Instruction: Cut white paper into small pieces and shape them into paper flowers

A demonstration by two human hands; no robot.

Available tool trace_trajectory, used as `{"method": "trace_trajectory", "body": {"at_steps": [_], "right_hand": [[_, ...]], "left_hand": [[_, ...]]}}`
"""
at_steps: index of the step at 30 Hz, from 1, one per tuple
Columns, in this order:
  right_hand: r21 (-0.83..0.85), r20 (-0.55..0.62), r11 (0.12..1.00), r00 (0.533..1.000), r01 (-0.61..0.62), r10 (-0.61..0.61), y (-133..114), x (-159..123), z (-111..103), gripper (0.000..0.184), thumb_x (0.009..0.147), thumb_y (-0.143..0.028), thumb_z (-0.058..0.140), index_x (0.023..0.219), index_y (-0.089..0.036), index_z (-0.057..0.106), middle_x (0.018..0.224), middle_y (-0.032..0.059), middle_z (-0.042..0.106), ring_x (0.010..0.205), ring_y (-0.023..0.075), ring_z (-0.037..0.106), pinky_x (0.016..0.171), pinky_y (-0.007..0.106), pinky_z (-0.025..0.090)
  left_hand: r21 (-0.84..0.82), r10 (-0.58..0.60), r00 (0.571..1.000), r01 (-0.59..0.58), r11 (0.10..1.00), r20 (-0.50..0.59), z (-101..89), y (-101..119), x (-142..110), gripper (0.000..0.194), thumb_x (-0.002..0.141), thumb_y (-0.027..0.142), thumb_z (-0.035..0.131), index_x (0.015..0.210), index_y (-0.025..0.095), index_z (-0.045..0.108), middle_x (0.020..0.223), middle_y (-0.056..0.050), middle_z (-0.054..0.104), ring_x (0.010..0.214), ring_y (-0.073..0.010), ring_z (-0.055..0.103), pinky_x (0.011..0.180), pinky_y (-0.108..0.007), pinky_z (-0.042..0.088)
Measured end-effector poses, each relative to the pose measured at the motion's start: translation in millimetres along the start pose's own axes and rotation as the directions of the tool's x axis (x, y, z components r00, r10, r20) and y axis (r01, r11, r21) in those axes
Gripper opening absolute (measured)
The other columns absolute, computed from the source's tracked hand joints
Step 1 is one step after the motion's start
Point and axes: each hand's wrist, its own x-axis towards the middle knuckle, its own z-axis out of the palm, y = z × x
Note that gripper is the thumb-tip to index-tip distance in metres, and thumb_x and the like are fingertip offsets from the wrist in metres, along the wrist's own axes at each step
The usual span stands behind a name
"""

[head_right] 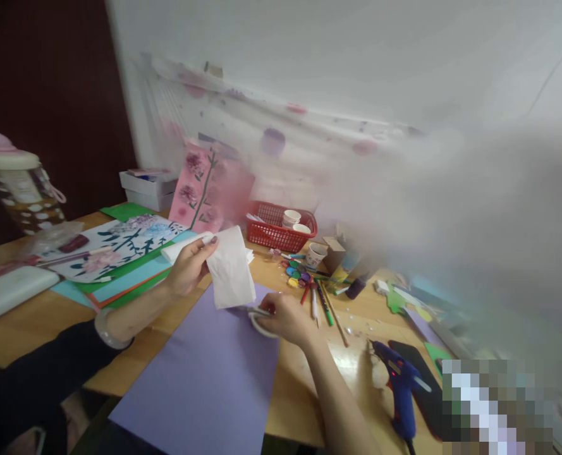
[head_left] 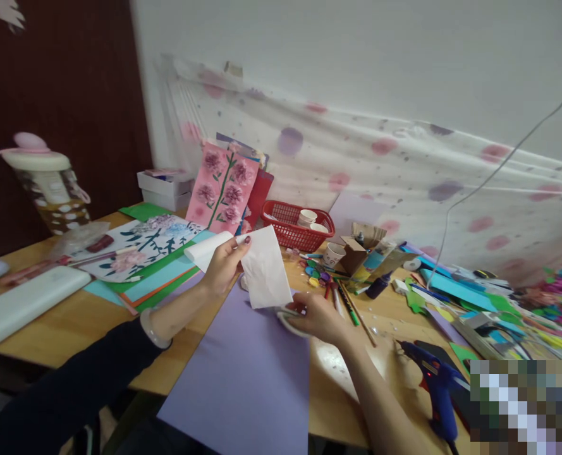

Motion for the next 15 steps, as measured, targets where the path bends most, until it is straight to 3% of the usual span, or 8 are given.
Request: {"method": "trace_trajectory", "body": {"at_steps": [2,4,5,8,10,15], "right_hand": [[0.091,0.117,0.996,0.993,0.015,-0.026,-2.2,-0.9,-1.9,0.014,0.071,-0.031,0.065,0.069,-0.018,0.066,0.064,0.0015,0.064,0.058,0.0135,0.054,0.053,0.023,0.037],[0.31,0.09,0.951,0.996,0.0,-0.029,-4.8,0.3,-4.1,0.021,0.077,-0.036,0.06,0.072,-0.017,0.067,0.069,0.0029,0.065,0.065,0.0155,0.058,0.062,0.026,0.043],[0.458,0.038,0.889,0.999,-0.007,-0.012,-6.2,1.4,-4.1,0.027,0.08,-0.041,0.056,0.079,-0.017,0.067,0.074,0.0042,0.066,0.07,0.0165,0.06,0.067,0.028,0.045],[0.81,-0.045,0.586,0.998,0.01,0.045,-13.1,4.2,3.8,0.043,0.08,-0.055,0.053,0.101,-0.019,0.063,0.092,0.0079,0.068,0.084,0.0189,0.063,0.078,0.035,0.047],[0.871,0.011,0.49,1.0,-0.015,0.011,-21.2,4.6,13.9,0.044,0.073,-0.052,0.064,0.101,-0.019,0.063,0.095,0.0077,0.068,0.085,0.0192,0.063,0.079,0.034,0.048],[0.902,0.103,0.411,0.991,-0.131,0.09,-40.5,4.7,36.2,0.035,0.069,-0.043,0.071,0.089,-0.017,0.063,0.081,0.0036,0.069,0.068,0.0154,0.063,0.064,0.027,0.049]], "left_hand": [[0.028,-0.02,0.999,0.02,0.999,0.031,0.7,-4.9,-2.1,0.037,0.073,0.044,0.065,0.092,0.012,0.062,0.072,-0.003,0.069,0.059,-0.0131,0.061,0.056,-0.023,0.048],[0.084,-0.032,0.997,0.027,0.996,0.066,1.3,-10.7,-4.7,0.037,0.073,0.045,0.064,0.09,0.012,0.062,0.069,-0.002,0.067,0.058,-0.0121,0.059,0.055,-0.022,0.046],[0.124,-0.034,0.996,0.024,0.992,0.082,1.6,-13.3,-6.3,0.037,0.074,0.046,0.064,0.088,0.012,0.062,0.068,-0.001,0.065,0.058,-0.0117,0.058,0.054,-0.022,0.045],[0.274,-0.031,0.99,-0.008,0.962,0.136,4.0,-19.1,-12.1,0.035,0.075,0.046,0.062,0.084,0.013,0.062,0.067,0.0,0.062,0.057,-0.0105,0.055,0.051,-0.02,0.04],[0.353,-0.015,0.986,-0.046,0.934,0.168,6.7,-21.6,-16.6,0.032,0.076,0.045,0.061,0.082,0.013,0.061,0.067,0.0,0.061,0.057,-0.0101,0.053,0.05,-0.02,0.038],[0.389,0.009,0.989,-0.067,0.919,0.148,13.5,-27.4,-25.2,0.026,0.077,0.04,0.061,0.085,0.016,0.059,0.07,0.0,0.062,0.062,-0.0115,0.055,0.052,-0.02,0.041]]}}
